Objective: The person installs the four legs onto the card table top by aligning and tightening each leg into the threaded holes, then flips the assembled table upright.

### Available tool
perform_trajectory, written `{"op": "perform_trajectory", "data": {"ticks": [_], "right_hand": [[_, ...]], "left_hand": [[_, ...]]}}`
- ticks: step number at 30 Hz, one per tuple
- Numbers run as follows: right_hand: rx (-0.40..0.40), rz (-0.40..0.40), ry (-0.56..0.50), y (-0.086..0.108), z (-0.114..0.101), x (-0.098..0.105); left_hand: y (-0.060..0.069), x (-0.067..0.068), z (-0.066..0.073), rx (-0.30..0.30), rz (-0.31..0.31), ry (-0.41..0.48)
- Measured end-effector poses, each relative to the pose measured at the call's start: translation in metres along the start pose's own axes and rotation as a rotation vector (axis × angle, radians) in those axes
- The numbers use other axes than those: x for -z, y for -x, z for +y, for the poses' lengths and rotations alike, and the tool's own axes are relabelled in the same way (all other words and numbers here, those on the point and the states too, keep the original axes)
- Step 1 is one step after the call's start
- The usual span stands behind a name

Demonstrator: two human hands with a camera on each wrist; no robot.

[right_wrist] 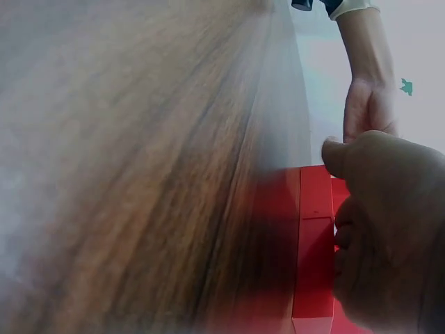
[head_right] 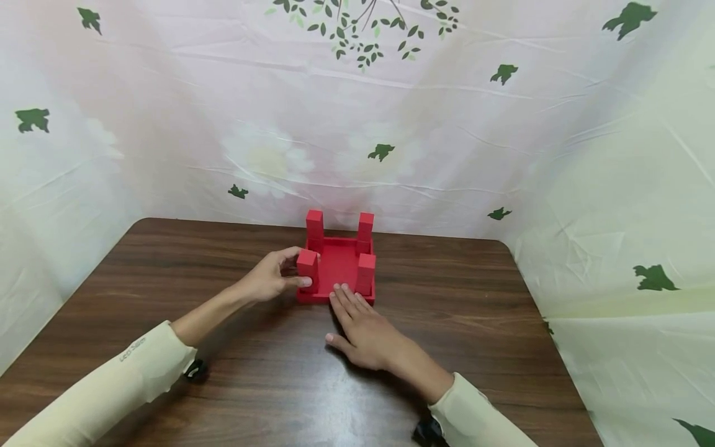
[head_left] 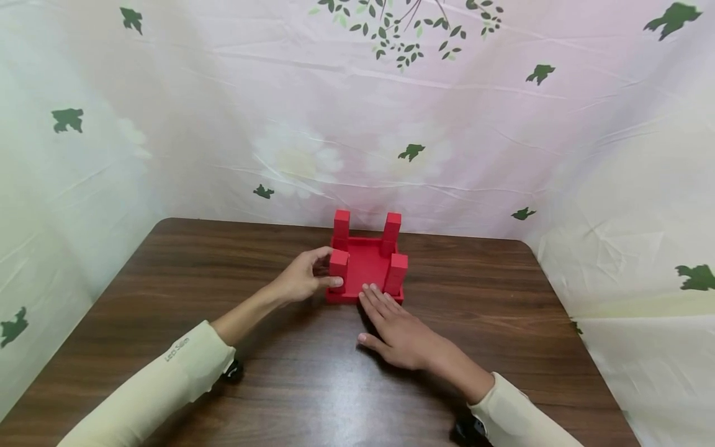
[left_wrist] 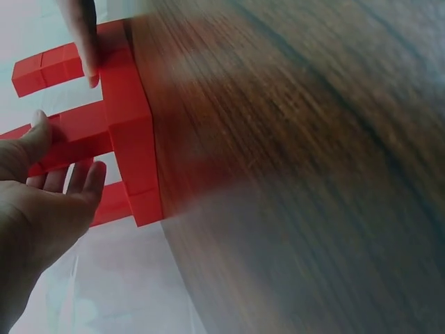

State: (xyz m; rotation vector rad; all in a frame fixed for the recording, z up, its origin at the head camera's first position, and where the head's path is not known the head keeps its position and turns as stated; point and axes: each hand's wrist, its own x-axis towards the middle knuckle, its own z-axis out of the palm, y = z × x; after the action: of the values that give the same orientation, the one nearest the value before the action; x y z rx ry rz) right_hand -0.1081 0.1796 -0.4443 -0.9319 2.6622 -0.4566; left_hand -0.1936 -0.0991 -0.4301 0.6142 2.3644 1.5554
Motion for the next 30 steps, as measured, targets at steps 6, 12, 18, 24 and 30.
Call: {"op": "perform_trajectory", "data": {"ticks": [6,12,18,24,30], "right_hand": [[-0.033,0.167,-0.123,0.015,-0.002,0.000],[-0.203,0.486,-0.360,0.034,0.002,-0.005],[-0.409,0.570,-0.687,0.037,0.009,-0.005],[-0.465,0.581,-0.947,0.032,0.010,-0.003],[-0.403,0.581,-1.258,0.024,0.015,-0.006]], "left_hand": [[0.008,0.005,0.000,0.011,0.009,0.054],[0.020,0.006,-0.004,0.121,0.040,0.242],[0.031,0.001,-0.007,0.255,0.068,0.493],[0.043,-0.009,-0.006,0.273,0.067,0.689],[0.052,-0.020,-0.004,0.304,0.055,0.778]]}}
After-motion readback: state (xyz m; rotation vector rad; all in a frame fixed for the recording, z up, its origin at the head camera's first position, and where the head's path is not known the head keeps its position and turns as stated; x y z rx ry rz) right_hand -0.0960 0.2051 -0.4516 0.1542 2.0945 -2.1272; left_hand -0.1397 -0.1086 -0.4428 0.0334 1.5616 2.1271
